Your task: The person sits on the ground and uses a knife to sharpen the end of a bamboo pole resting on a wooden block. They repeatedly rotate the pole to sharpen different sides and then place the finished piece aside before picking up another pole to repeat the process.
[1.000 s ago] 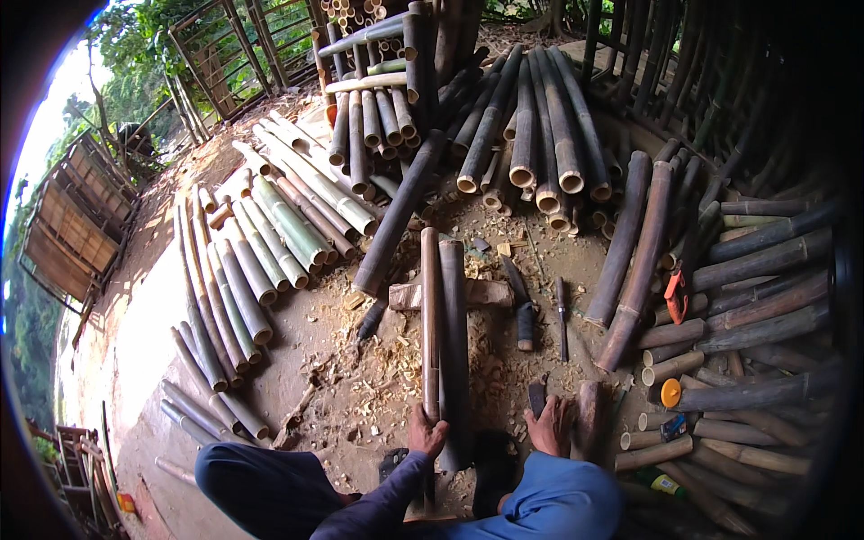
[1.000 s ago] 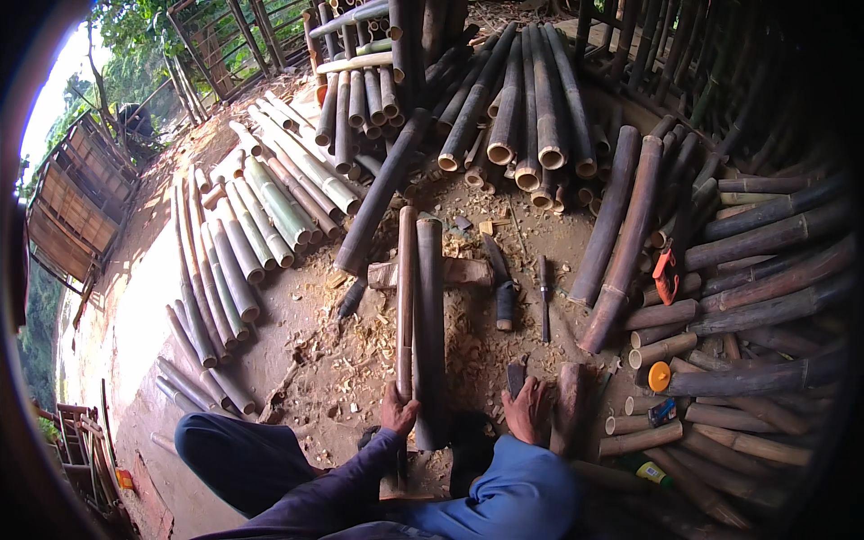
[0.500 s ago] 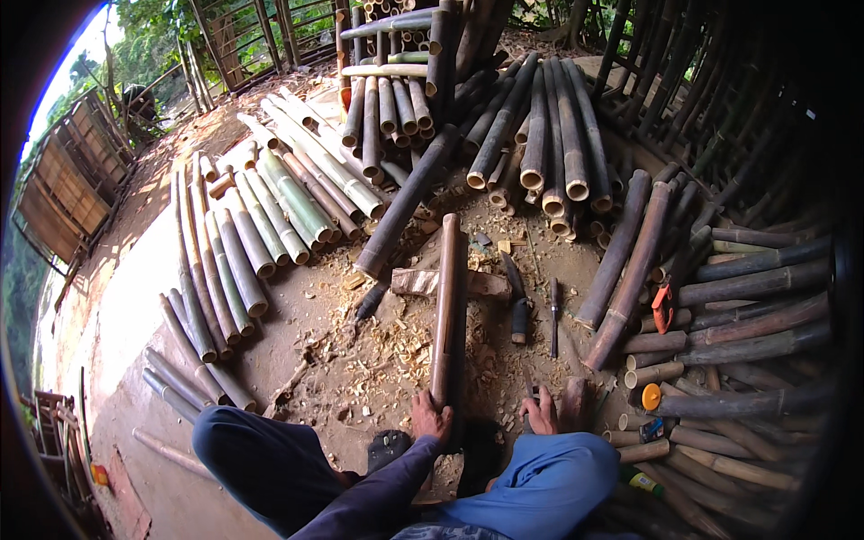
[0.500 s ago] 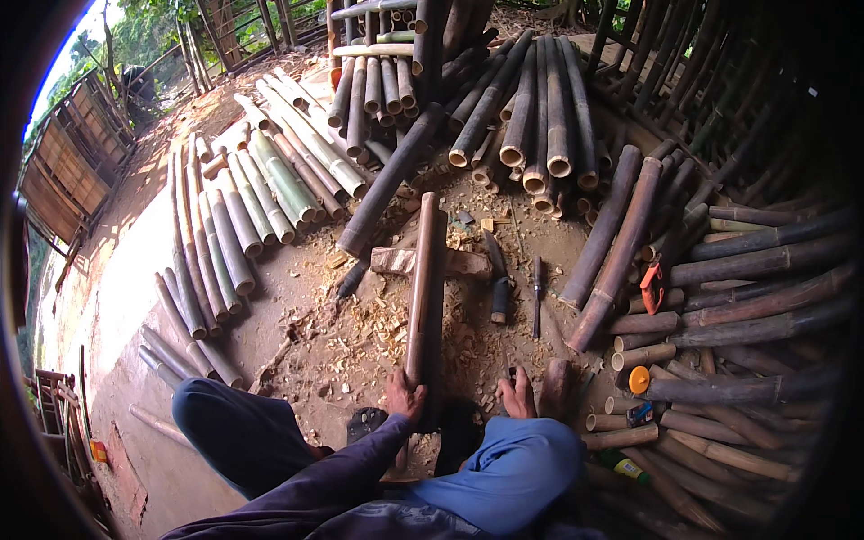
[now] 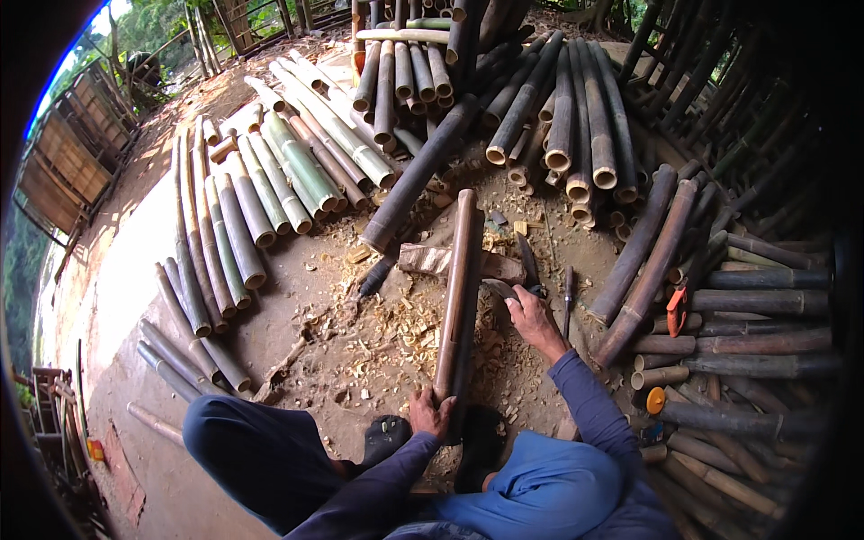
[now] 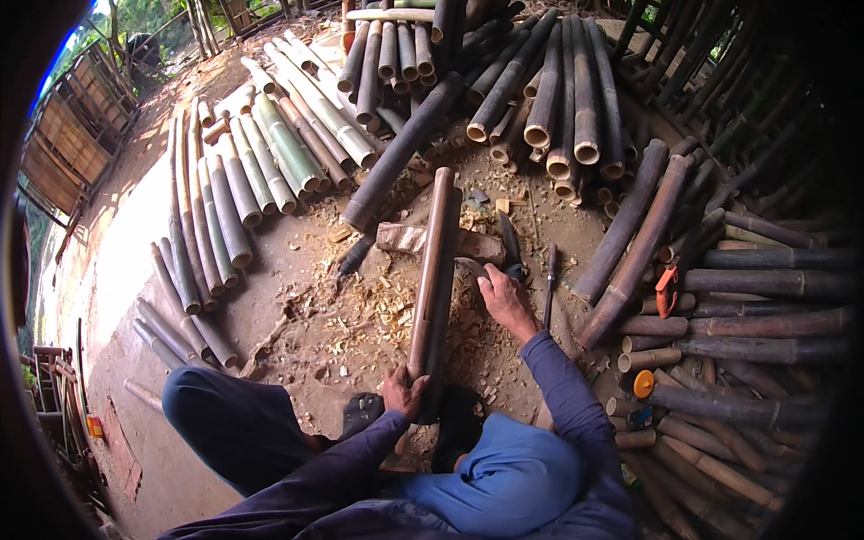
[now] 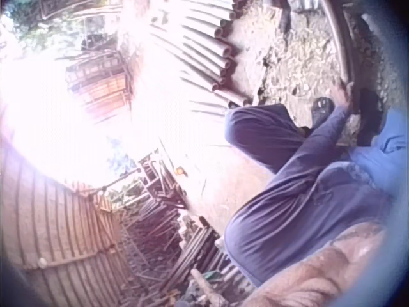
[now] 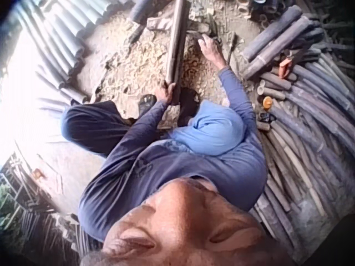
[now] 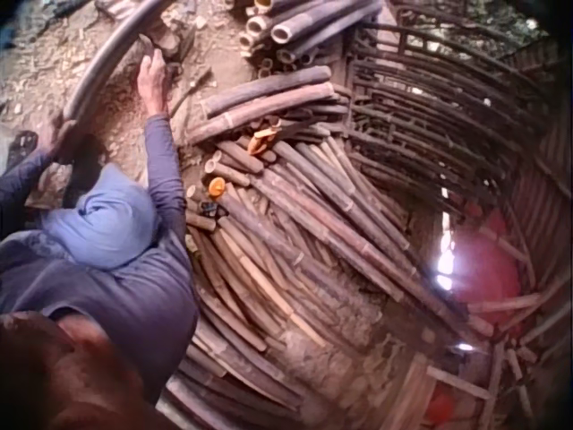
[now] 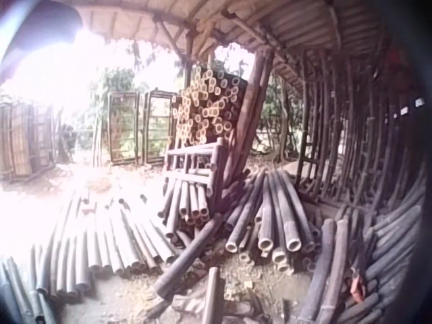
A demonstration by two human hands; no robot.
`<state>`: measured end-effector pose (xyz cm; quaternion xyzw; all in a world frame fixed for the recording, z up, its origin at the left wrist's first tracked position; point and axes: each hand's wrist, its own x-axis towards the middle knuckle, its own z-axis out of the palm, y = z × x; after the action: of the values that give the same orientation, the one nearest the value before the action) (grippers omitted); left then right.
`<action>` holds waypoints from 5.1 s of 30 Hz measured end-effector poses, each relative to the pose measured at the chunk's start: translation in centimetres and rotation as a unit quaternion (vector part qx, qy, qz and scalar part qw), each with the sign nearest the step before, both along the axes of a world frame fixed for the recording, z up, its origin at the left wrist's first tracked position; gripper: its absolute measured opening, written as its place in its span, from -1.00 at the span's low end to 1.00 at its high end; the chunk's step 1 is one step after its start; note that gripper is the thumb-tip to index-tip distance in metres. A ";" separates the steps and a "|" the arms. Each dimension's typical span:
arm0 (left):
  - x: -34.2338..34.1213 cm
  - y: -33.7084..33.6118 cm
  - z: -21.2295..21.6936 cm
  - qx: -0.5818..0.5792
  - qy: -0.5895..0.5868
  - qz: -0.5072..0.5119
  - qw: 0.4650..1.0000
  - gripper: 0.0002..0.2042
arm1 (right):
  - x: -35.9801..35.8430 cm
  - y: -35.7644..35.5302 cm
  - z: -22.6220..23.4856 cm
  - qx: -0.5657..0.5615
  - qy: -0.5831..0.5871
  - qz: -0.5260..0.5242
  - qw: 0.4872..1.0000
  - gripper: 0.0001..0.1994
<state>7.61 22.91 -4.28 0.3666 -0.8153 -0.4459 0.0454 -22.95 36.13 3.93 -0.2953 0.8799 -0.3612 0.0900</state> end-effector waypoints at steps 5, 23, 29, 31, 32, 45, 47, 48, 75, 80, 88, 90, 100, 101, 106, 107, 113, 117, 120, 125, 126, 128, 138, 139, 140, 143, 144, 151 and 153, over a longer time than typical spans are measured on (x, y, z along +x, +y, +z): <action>0.1 1.2 1.1 -0.030 -0.001 0.005 1.000 -0.30 | -3.9 -2.2 2.2 0.072 0.064 0.055 0.994 -0.66; 0.1 0.9 2.2 0.046 -0.023 -0.025 0.998 -0.39 | -7.5 -2.9 3.0 0.224 0.196 0.154 0.942 -0.80; 0.0 0.9 2.4 0.033 -0.011 -0.015 0.999 -0.42 | -2.9 -1.0 6.5 0.095 0.074 0.075 0.990 -0.74; 0.3 0.6 2.1 0.026 -0.003 -0.018 0.999 -0.42 | -0.2 -1.0 5.7 0.058 0.074 0.091 0.991 -0.74; 0.1 1.0 2.2 0.015 0.008 -0.019 1.000 -0.43 | 1.3 -0.2 5.1 0.075 0.056 0.101 0.990 -0.75; 0.1 0.8 2.0 0.032 -0.009 -0.021 0.999 -0.45 | 7.1 1.3 2.0 0.082 0.070 0.149 0.983 -0.80; 0.1 0.8 2.2 0.034 -0.005 -0.022 0.999 -0.44 | 6.8 1.1 1.9 0.082 0.080 0.150 0.982 -0.80; 0.0 0.8 2.3 0.034 -0.003 -0.024 0.999 -0.44 | 6.6 1.3 1.6 0.082 0.084 0.150 0.982 -0.80; 4.9 4.6 2.7 0.103 -0.115 -0.021 0.988 -0.12 | 20.0 7.4 2.3 0.126 -0.023 0.193 0.973 -0.89; 5.5 5.6 0.9 0.071 -0.141 -0.045 0.986 -0.03 | 22.5 7.9 1.7 0.145 -0.010 0.191 0.971 -0.85; 5.2 4.6 3.8 0.135 -0.199 -0.025 0.970 -0.04 | 23.0 9.5 1.0 0.112 -0.027 0.126 0.985 -0.87; 5.9 4.3 3.1 0.132 -0.179 -0.026 0.975 0.01 | 23.0 9.6 1.5 0.114 -0.042 0.104 0.987 -0.86; 7.2 3.5 0.9 0.122 -0.091 -0.011 0.988 0.01 | 25.5 11.2 0.4 0.094 -0.116 -0.009 0.989 -0.81; 7.2 3.5 0.8 0.122 -0.081 -0.013 0.989 0.00 | 25.6 11.4 0.3 0.084 -0.116 -0.015 0.990 -0.82; 7.6 2.8 0.3 0.117 -0.082 -0.020 0.990 0.00 | 26.0 11.1 -0.3 0.068 -0.087 -0.025 0.994 -0.82; 7.5 2.8 0.5 0.117 -0.089 -0.021 0.989 0.00 | 26.0 11.1 0.0 0.068 -0.085 -0.026 0.994 -0.82; 6.0 1.9 -1.0 0.072 -0.050 -0.053 0.995 0.04 | 25.9 11.5 0.3 0.079 -0.088 -0.024 0.993 -0.80; 6.2 2.5 0.7 0.156 -0.130 -0.044 0.978 0.07 | 26.3 12.2 -1.7 0.052 -0.022 -0.041 0.998 -0.76; 6.8 2.2 1.2 0.138 -0.136 -0.066 0.979 0.11 | 26.5 12.1 -2.6 0.058 -0.036 0.000 0.998 -0.73; 6.6 1.5 2.4 0.112 -0.176 -0.109 0.972 0.34 | 24.8 11.3 -2.4 0.061 -0.074 0.049 0.994 -0.77; 6.6 1.4 2.4 0.106 -0.172 -0.113 0.973 0.35 | 24.3 11.0 -1.7 0.065 -0.077 0.056 0.993 -0.77; 6.7 1.8 2.5 0.113 -0.174 -0.106 0.973 0.34 | 24.4 10.8 -2.0 0.056 -0.077 0.079 0.992 -0.79; 6.5 3.3 1.7 0.067 -0.151 -0.062 0.984 0.28 | 24.2 7.4 0.5 0.134 0.067 0.200 0.968 -0.83; 6.4 3.3 1.7 0.076 -0.161 -0.052 0.983 0.27 | 24.0 7.1 0.6 0.133 0.073 0.209 0.966 -0.83; 5.9 3.5 2.9 0.087 -0.172 -0.044 0.980 0.27 | 24.0 7.1 0.5 0.136 0.077 0.207 0.966 -0.84; 5.8 3.7 3.0 0.103 -0.180 -0.032 0.978 0.22 | 23.9 6.7 0.4 0.141 0.091 0.207 0.964 -0.85; 5.9 3.7 2.7 0.104 -0.178 -0.029 0.978 0.20 | 23.9 6.5 0.5 0.142 0.096 0.212 0.962 -0.86; 5.7 4.5 2.2 0.100 -0.204 -0.010 0.974 0.06 | 23.9 5.1 1.7 0.205 0.117 0.233 0.943 -0.87; 5.7 4.8 1.9 0.093 -0.194 -0.006 0.977 0.04 | 23.9 4.7 1.8 0.241 0.128 0.240 0.932 -0.86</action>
<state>13.36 27.67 -2.35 0.4442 -0.7657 -0.4402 -0.1503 0.94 40.87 5.75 -0.5108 0.8476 -0.0653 0.1285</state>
